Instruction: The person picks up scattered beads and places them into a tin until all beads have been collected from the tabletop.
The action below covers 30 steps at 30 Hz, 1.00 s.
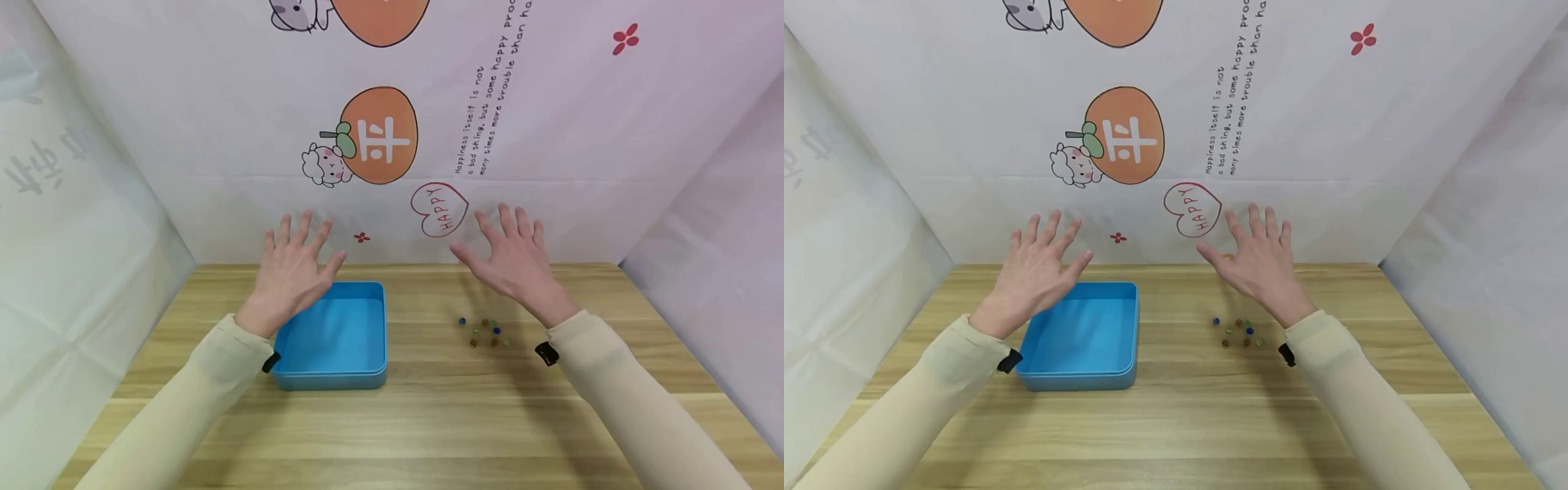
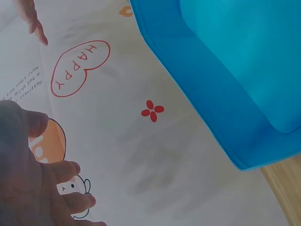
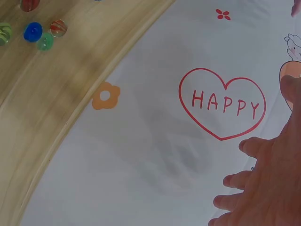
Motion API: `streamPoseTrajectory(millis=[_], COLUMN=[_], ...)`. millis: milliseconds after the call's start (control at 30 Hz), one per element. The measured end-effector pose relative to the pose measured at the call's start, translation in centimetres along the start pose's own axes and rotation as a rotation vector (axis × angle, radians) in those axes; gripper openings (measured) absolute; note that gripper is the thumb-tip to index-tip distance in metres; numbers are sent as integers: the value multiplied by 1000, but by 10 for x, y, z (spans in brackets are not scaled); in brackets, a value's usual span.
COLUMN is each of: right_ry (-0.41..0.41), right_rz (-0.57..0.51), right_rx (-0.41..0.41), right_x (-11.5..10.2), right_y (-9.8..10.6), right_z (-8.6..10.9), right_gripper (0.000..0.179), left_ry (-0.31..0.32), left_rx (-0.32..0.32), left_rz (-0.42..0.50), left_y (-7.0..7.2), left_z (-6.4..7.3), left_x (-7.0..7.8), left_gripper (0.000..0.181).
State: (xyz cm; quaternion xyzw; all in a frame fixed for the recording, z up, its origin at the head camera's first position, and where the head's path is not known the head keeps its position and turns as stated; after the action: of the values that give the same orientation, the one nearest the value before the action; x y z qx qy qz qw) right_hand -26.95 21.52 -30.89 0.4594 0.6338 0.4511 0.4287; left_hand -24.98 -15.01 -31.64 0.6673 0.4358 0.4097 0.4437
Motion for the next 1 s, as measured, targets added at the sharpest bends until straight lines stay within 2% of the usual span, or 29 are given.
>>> streamPoseTrajectory(millis=[767, 1000], right_ry=[16, 20], right_rz=[-13, -27], right_rx=[23, 22], right_x=[3, 3], right_y=[0, 1], right_z=[18, 27], right_gripper=[100, 98], left_ry=[-11, -22], left_rx=[12, 35], left_rz=[20, 41], left_y=[2, 2], left_z=[17, 24], left_x=[3, 4], left_gripper=[75, 75])
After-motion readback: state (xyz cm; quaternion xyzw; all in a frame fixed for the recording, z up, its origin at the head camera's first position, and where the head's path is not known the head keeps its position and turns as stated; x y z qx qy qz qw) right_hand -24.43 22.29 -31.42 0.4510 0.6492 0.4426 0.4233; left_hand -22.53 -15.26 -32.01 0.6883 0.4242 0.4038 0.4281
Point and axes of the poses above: each hand's wrist, its own z-axis away from the middle knuckle, its own y-axis out of the back of the hand, x = y × z, the point moved 1 cm from there along -z, towards the middle knuckle, and after that the axes turned 3 degrees about z, right-handed, at the moved point
